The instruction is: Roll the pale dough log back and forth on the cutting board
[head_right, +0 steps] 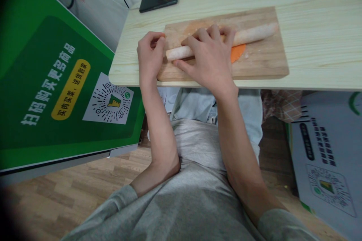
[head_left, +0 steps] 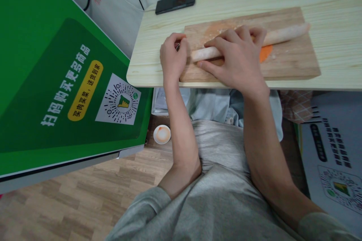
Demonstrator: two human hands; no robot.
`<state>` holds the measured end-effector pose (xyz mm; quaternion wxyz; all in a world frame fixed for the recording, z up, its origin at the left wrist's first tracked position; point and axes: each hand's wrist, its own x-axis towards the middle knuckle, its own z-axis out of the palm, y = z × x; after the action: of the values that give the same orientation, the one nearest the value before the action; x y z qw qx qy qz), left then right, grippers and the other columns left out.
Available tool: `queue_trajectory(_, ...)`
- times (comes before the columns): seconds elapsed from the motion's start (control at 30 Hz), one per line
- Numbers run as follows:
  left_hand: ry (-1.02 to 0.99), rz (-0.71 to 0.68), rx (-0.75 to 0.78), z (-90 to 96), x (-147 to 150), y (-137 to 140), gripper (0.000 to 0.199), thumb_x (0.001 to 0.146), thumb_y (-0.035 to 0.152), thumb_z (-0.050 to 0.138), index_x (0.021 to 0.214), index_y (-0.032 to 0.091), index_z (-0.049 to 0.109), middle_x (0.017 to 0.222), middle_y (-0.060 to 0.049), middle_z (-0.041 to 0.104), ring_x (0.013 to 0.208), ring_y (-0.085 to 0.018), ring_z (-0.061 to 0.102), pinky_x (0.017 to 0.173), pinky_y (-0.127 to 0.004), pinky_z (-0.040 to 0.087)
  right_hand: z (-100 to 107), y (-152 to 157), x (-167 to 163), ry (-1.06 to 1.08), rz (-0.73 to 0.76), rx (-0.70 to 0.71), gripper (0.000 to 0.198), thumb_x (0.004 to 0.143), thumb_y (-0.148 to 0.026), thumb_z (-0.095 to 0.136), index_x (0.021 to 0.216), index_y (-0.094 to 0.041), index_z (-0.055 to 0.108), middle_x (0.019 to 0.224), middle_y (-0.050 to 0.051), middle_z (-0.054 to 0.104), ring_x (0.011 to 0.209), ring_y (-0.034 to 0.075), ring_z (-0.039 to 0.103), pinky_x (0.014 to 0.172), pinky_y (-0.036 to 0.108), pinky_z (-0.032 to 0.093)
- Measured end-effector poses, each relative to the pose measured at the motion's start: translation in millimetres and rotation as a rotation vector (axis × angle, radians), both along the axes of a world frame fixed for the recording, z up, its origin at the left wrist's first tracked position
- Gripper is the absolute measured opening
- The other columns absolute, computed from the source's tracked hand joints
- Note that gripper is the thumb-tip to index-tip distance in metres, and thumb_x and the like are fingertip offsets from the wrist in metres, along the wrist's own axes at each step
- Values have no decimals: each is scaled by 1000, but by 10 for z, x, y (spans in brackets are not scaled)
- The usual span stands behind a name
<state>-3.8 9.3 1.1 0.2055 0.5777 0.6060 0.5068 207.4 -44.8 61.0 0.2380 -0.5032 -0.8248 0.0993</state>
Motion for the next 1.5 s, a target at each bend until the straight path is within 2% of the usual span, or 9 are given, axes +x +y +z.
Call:
queue_trajectory(0.17, 42, -41, -27, -38, -30, 30, 9, 102, 32, 66, 96, 39, 65, 116, -3, 80, 125, -29, 67, 122, -55, 50, 10, 0, 8, 6, 4, -6, 48, 95, -72, 52, 135, -58, 74, 135, 0, 78, 140, 56, 49, 103, 80, 26)
queue_trajectory(0.4, 67, -32, 21, -81, -50, 62, 5, 101, 37, 69, 98, 34, 66, 113, -3, 80, 118, -29, 68, 116, -53, 54, 3, 3, -6, -29, -24, -18, 65, 91, -87, 33, 136, -60, 72, 138, -5, 78, 142, 54, 46, 102, 80, 24)
queue_trajectory(0.53, 43, -42, 5, -66, -32, 45, 21, 106, 52, 64, 99, 32, 66, 114, -5, 79, 124, -31, 65, 120, -56, 49, 12, 9, -12, -19, -20, -78, 80, 84, -95, 25, 139, -59, 71, 129, -2, 82, 144, 56, 40, 98, 80, 19)
queue_trajectory(0.7, 15, -58, -38, -102, -54, 76, 45, 108, 73, 55, 105, 30, 65, 119, -6, 78, 142, -32, 55, 127, -57, 40, 26, 5, -17, -12, -31, -118, 74, 85, -91, 31, 140, -58, 70, 117, 2, 84, 147, 57, 37, 100, 80, 15)
queue_trajectory(0.8, 43, -61, -38, -125, -87, 102, 34, 107, 66, 58, 104, 33, 66, 120, -6, 78, 138, -31, 60, 124, -56, 44, 20, 3, -16, 1, -10, -75, 75, 85, -92, 29, 136, -58, 72, 118, 3, 83, 144, 58, 40, 100, 82, 16)
queue_trajectory(0.97, 68, -50, 13, -83, -68, 66, 7, 103, 38, 68, 97, 37, 66, 114, -4, 79, 121, -31, 68, 117, -55, 53, 3, 1, -9, -57, -38, -22, 67, 91, -87, 33, 140, -60, 70, 136, -5, 79, 143, 50, 47, 106, 80, 25)
queue_trajectory(1.13, 64, 13, 35, 12, 30, -26, 18, 105, 12, 61, 98, 27, 69, 109, -5, 80, 112, -26, 70, 111, -48, 56, -18, 4, 4, -37, -25, 3, 65, 93, -86, 33, 137, -58, 73, 137, -4, 78, 141, 52, 49, 104, 81, 26)
queue_trajectory(1.3, 12, -9, 10, -20, 15, 5, 9, 108, 27, 69, 98, 28, 70, 110, -4, 80, 118, -27, 72, 111, -42, 53, -17, 3, 6, 6, 1, -3, 62, 96, -80, 42, 138, -50, 75, 134, 6, 79, 140, 55, 48, 104, 82, 26)
queue_trajectory(1.5, 62, -3, 35, -96, -31, 57, 11, 108, 33, 67, 102, 26, 72, 114, -7, 80, 115, -27, 73, 110, -42, 54, -31, 15, 18, -5, 6, 15, 61, 98, -81, 46, 137, -45, 75, 136, 8, 77, 139, 54, 49, 109, 80, 29)
